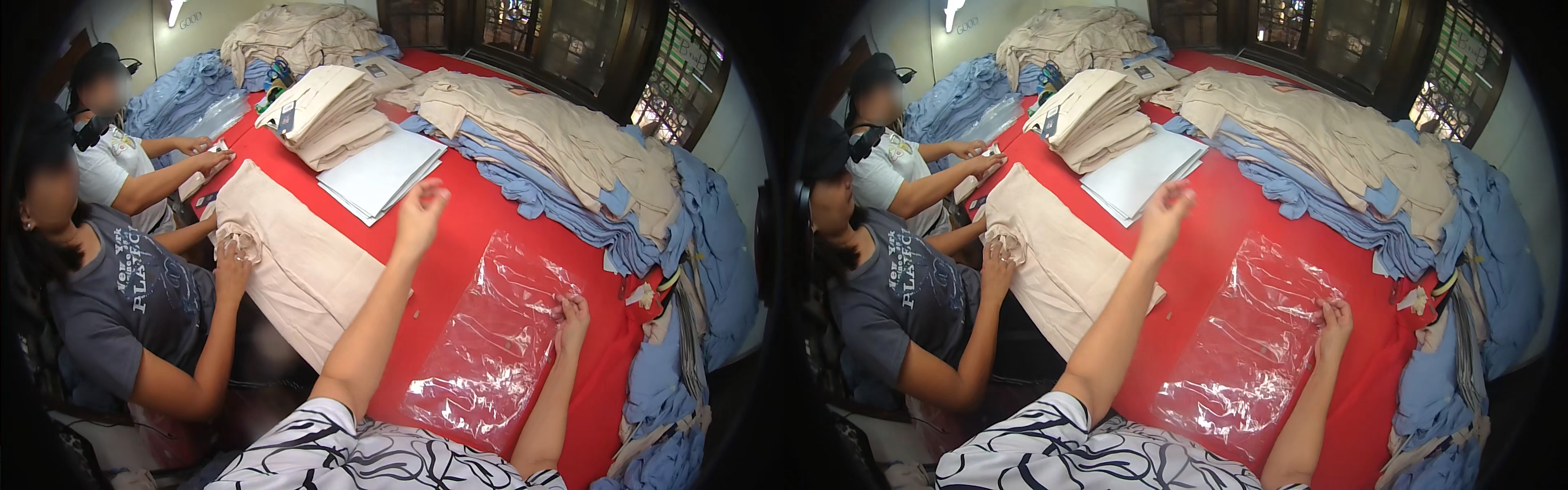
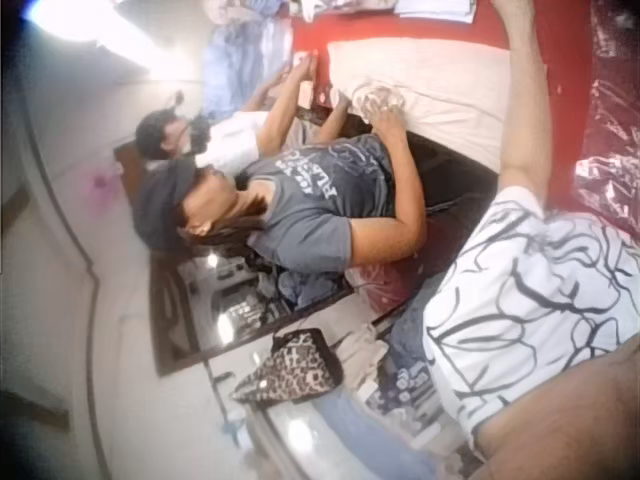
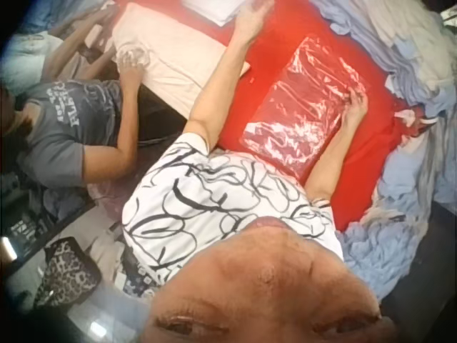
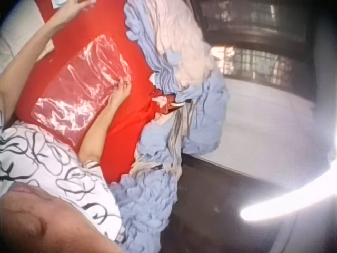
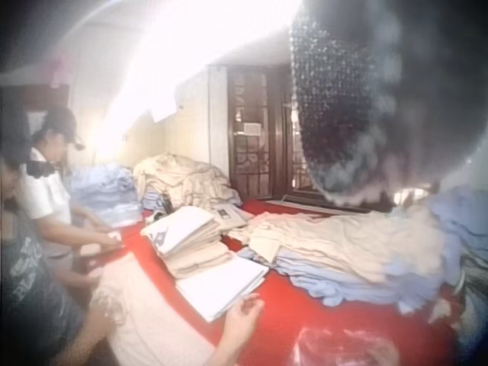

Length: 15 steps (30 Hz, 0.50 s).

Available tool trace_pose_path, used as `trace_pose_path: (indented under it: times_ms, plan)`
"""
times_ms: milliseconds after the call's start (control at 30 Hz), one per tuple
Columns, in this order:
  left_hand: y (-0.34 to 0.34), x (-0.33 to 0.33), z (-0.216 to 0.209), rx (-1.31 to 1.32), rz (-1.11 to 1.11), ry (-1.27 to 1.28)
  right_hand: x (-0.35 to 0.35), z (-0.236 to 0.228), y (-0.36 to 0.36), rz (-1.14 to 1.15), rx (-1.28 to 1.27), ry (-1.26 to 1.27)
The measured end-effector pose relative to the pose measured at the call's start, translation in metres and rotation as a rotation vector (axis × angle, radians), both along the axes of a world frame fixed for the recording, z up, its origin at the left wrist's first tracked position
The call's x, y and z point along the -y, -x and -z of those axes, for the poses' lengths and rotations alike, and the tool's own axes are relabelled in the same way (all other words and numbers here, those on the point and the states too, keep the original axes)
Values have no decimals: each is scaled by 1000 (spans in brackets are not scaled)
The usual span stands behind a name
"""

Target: The person folds beige garments over a red surface and places them into clear plastic bags, using cardboard sheets as guides.

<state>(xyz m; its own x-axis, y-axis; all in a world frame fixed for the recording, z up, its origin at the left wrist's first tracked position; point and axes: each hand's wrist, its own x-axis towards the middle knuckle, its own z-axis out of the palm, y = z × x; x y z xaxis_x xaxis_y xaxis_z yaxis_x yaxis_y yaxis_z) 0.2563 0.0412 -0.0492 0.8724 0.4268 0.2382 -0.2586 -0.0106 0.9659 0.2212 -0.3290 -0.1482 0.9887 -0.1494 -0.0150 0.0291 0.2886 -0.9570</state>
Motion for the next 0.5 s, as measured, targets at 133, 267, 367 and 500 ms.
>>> trace_pose_path:
  times_ms: [133, 267, 367, 500]
  plan:
    - [-56, -96, -14, 99, -540, -536, -3, 9, -2, 51, 59, 14]
    - [-109, -207, -30, -143, -953, -1025, -8, 8, 4, 76, 51, 101]
    - [-127, -261, -36, -571, -1040, -1125, -7, 6, 7, 117, 39, 55]
    - [-134, -313, -33, -712, -873, -1148, -12, 5, 6, 144, 69, 43]
